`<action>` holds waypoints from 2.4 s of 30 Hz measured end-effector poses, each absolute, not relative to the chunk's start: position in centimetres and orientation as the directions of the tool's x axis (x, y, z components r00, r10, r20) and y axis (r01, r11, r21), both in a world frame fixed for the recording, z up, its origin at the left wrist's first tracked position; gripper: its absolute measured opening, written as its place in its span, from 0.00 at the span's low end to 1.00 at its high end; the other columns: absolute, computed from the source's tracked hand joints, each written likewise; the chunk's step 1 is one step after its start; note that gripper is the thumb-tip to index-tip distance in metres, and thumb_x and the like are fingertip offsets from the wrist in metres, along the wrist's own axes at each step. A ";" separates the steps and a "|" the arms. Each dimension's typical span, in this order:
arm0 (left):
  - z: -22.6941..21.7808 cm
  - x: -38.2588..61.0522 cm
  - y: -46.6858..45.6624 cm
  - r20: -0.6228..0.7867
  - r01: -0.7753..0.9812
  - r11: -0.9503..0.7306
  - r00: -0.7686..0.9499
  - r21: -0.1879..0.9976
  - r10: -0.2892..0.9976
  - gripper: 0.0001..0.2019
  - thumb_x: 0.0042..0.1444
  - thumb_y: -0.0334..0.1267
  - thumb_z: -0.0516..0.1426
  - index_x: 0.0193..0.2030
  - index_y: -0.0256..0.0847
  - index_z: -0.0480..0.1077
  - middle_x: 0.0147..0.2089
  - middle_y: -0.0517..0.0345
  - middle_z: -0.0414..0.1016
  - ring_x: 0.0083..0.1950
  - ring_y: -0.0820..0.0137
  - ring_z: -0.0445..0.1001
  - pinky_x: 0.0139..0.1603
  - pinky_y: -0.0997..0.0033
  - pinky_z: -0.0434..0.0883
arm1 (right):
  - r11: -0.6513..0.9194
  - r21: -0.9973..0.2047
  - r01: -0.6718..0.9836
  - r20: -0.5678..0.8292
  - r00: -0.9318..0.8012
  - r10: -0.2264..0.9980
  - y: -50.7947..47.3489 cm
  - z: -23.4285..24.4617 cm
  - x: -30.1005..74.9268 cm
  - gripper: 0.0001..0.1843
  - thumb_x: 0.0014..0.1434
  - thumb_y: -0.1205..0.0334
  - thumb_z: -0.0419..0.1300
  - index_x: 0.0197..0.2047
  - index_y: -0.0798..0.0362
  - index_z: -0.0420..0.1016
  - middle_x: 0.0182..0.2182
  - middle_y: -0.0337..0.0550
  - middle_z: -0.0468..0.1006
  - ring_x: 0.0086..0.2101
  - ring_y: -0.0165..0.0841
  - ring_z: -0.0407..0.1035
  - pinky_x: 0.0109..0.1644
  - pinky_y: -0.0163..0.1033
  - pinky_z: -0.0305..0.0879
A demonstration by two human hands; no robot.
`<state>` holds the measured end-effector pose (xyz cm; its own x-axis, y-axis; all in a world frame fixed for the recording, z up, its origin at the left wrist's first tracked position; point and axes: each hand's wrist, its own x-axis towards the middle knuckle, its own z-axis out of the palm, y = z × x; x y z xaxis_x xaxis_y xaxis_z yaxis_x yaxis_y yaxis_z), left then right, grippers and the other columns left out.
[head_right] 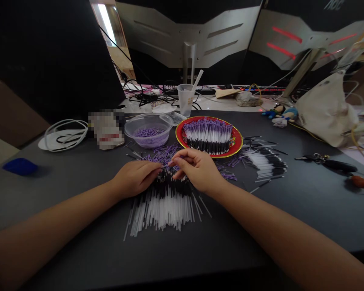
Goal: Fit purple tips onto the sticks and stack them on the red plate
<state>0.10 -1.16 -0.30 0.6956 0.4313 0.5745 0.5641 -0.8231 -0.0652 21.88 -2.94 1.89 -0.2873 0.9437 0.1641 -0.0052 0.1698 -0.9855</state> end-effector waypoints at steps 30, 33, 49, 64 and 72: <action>-0.3 -0.6 -0.1 0.654 0.652 -0.733 0.471 0.193 0.591 0.10 0.61 0.36 0.53 0.43 0.38 0.74 0.39 0.53 0.75 0.41 0.68 0.72 0.43 0.67 0.68 | 0.652 -0.435 0.621 -0.006 -0.726 0.688 -1.3 3.3 25.9 0.07 0.54 0.66 0.58 0.37 0.52 0.75 0.36 0.43 0.74 0.36 0.33 0.68 0.40 0.38 0.62; -0.3 -0.7 0.1 0.689 0.707 -0.699 0.453 0.109 0.566 0.10 0.60 0.36 0.54 0.44 0.42 0.75 0.33 0.55 0.73 0.36 0.68 0.71 0.40 0.66 0.66 | 0.672 -0.387 0.631 -0.021 -0.735 0.678 -1.5 3.3 25.7 0.06 0.54 0.67 0.57 0.35 0.52 0.74 0.35 0.43 0.73 0.35 0.32 0.67 0.39 0.37 0.62; -0.4 0.0 -0.8 0.619 0.474 -0.732 0.402 0.490 0.675 0.11 0.61 0.35 0.53 0.48 0.39 0.72 0.37 0.56 0.80 0.29 0.76 0.76 0.35 0.75 0.75 | 0.333 -0.757 0.563 0.105 -0.397 0.912 -1.0 1.8 24.5 0.12 0.56 0.66 0.57 0.43 0.51 0.76 0.35 0.44 0.79 0.35 0.34 0.73 0.41 0.42 0.69; -0.8 0.1 -1.4 0.610 0.516 -0.842 0.620 0.157 0.493 0.14 0.61 0.35 0.54 0.53 0.38 0.68 0.38 0.56 0.79 0.31 0.74 0.76 0.35 0.75 0.73 | 0.011 -0.989 -0.144 0.045 -0.234 0.971 -1.3 2.2 23.7 0.12 0.50 0.59 0.67 0.34 0.51 0.68 0.33 0.41 0.80 0.34 0.33 0.76 0.40 0.42 0.74; -0.8 0.0 -1.4 0.606 0.509 -0.859 0.666 0.055 0.434 0.14 0.62 0.34 0.53 0.54 0.38 0.66 0.37 0.56 0.79 0.34 0.73 0.77 0.37 0.74 0.73 | -0.020 -0.967 -0.253 0.049 -0.260 0.964 -1.7 2.5 23.4 0.13 0.50 0.60 0.67 0.33 0.51 0.66 0.33 0.40 0.80 0.35 0.31 0.76 0.44 0.41 0.73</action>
<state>0.00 -1.43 -0.85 0.6664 0.4344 0.6060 0.5094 -0.8588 0.0554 23.41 -1.67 2.54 -0.2605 0.9643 0.0486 -0.2532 -0.0196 -0.9672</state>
